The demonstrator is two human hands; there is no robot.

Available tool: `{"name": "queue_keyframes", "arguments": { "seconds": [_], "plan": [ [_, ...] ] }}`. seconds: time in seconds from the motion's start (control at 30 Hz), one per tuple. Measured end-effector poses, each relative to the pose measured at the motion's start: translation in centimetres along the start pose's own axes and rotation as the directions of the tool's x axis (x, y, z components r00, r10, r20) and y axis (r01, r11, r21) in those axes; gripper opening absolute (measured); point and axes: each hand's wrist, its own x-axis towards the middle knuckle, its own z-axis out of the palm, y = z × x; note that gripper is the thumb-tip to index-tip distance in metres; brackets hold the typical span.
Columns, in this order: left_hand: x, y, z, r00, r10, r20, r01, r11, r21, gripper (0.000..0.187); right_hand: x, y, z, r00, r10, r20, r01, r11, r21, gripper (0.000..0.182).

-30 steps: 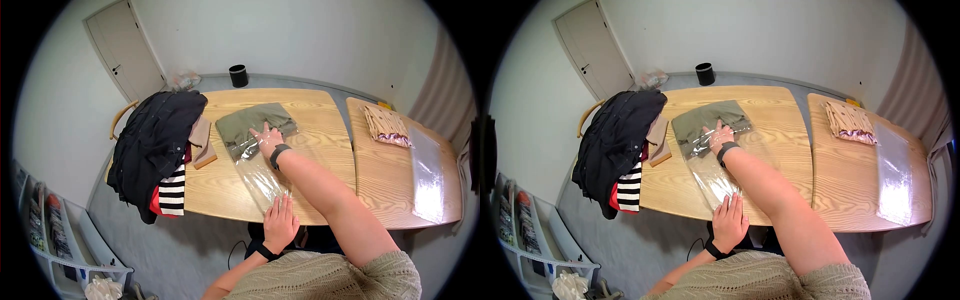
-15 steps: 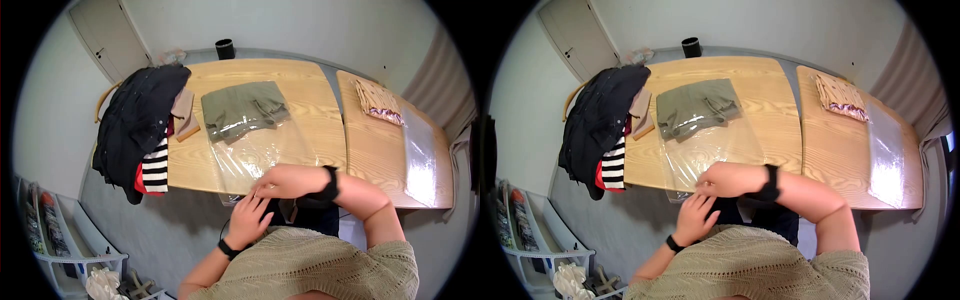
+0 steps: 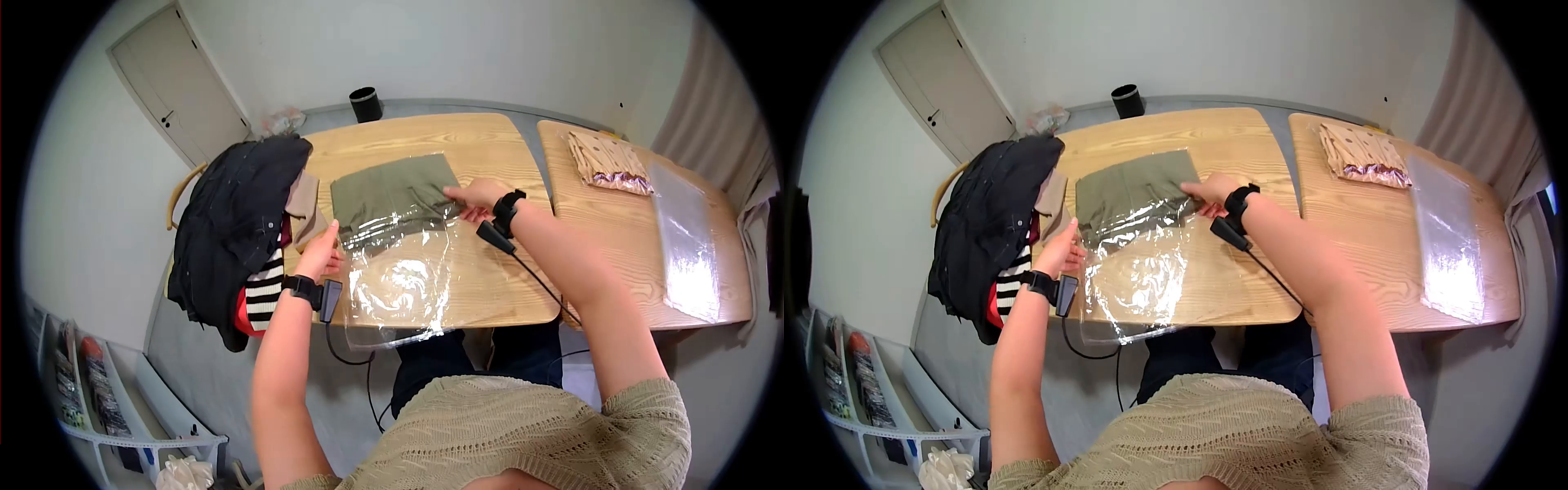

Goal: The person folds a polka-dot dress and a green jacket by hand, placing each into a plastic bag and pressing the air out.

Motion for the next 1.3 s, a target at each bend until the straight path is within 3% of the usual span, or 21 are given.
{"name": "queue_keyframes", "arguments": {
  "seconds": [0.03, 0.2, 0.3, 0.47, 0.53, 0.6, 0.63, 0.67, 0.73, 0.77, 0.8, 0.83, 0.87, 0.9, 0.93, 1.0, 1.03, 1.17, 1.3],
  "plan": [
    [0.7, 0.0, 0.2, 0.999, 0.031, 0.011, -0.031, 0.999, 0.029, 0.057, 0.4, 0.3, 0.4, 1.000, -0.004, -0.002, 0.004, 0.999, 0.049, 0.044],
    [1.3, -1.1, 1.9, 0.993, 0.097, 0.062, -0.104, 0.988, 0.118, 0.036, -1.3, 3.0, 0.3, 0.995, -0.092, -0.038, 0.093, 0.995, 0.022, 0.030],
    [-0.8, -1.5, 3.8, 0.984, 0.159, 0.075, -0.169, 0.975, 0.147, 0.023, -4.7, 5.1, -0.8, 0.997, -0.050, 0.063, 0.038, 0.983, 0.180, 0.017],
    [-4.5, -1.7, 7.8, 0.966, 0.158, 0.205, -0.181, 0.978, 0.099, 0.024, -9.7, 11.1, -3.9, 0.997, -0.001, 0.071, -0.016, 0.970, 0.244, 0.016],
    [-5.2, -2.3, 9.2, 0.947, 0.220, 0.233, -0.253, 0.960, 0.123, 0.024, -12.6, 12.8, -4.7, 0.994, 0.026, 0.105, -0.050, 0.971, 0.232, 0.015],
    [-6.5, -2.7, 10.1, 0.952, 0.196, 0.236, -0.224, 0.969, 0.100, 0.023, -15.0, 15.0, -4.7, 0.998, -0.013, -0.064, 0.041, 0.887, 0.461, 0.020],
    [-7.0, -2.8, 9.9, 0.949, 0.200, 0.246, -0.227, 0.970, 0.088, 0.023, -16.1, 15.6, -4.9, 0.994, -0.018, -0.110, 0.055, 0.936, 0.347, 0.027],
    [-7.6, -2.8, 9.6, 0.946, 0.206, 0.252, -0.231, 0.970, 0.077, 0.022, -17.3, 16.1, -4.7, 0.995, 0.000, -0.104, 0.037, 0.935, 0.352, 0.027],
    [-8.9, -3.2, 8.3, 0.950, 0.156, 0.272, -0.186, 0.979, 0.087, 0.019, -19.6, 16.6, -4.2, 0.942, -0.158, -0.296, 0.206, 0.968, 0.141, 0.035],
    [-8.7, -4.3, 7.5, 0.912, 0.364, 0.191, -0.391, 0.911, 0.132, 0.019, -20.7, 16.2, -4.2, 0.895, -0.314, -0.317, 0.195, 0.915, -0.355, 0.049],
    [-9.4, -4.3, 7.2, 0.819, 0.561, 0.123, -0.574, 0.796, 0.193, 0.022, -21.1, 16.1, -4.0, 0.894, -0.309, -0.324, 0.190, 0.917, -0.350, 0.049],
    [-10.4, -4.2, 7.0, 0.690, 0.715, 0.114, -0.685, 0.594, 0.422, 0.033, -21.5, 16.1, -3.7, 0.749, -0.597, -0.288, 0.338, 0.718, -0.609, 0.051],
    [-10.8, -3.6, 6.9, 0.688, 0.715, 0.122, -0.689, 0.590, 0.421, 0.033, -21.8, 16.0, -3.4, 0.551, -0.819, -0.161, 0.398, 0.427, -0.812, 0.053],
    [-11.1, -3.1, 6.8, 0.453, 0.833, 0.316, -0.778, 0.196, 0.597, 0.038, -21.8, 16.0, -3.0, 0.671, -0.730, -0.133, 0.361, 0.479, -0.800, 0.064],
    [-11.2, -2.8, 6.7, 0.217, 0.813, 0.541, -0.722, -0.239, 0.649, 0.043, -22.0, 15.5, -2.7, 0.670, -0.729, -0.138, 0.358, 0.481, -0.800, 0.064],
    [-11.0, -3.3, 7.3, 0.238, 0.764, 0.599, -0.758, -0.240, 0.607, 0.046, -22.5, 14.1, -2.7, 0.688, -0.716, 0.118, 0.343, 0.178, -0.922, 0.067],
    [-11.0, -3.5, 7.5, 0.230, 0.745, 0.627, -0.793, -0.229, 0.564, 0.045, -22.7, 13.9, -2.8, 0.705, -0.687, 0.175, 0.358, 0.132, -0.924, 0.064],
    [-10.7, -3.7, 8.1, 0.244, 0.723, 0.646, -0.864, -0.141, 0.484, 0.045, -21.0, 15.3, -3.0, 0.716, -0.660, 0.225, 0.463, 0.208, -0.861, 0.059],
    [-10.4, -3.8, 8.3, 0.248, 0.723, 0.645, -0.900, -0.073, 0.429, 0.045, -19.9, 15.7, -3.2, 0.691, -0.700, 0.182, 0.566, 0.367, -0.738, 0.038]
  ]
}}
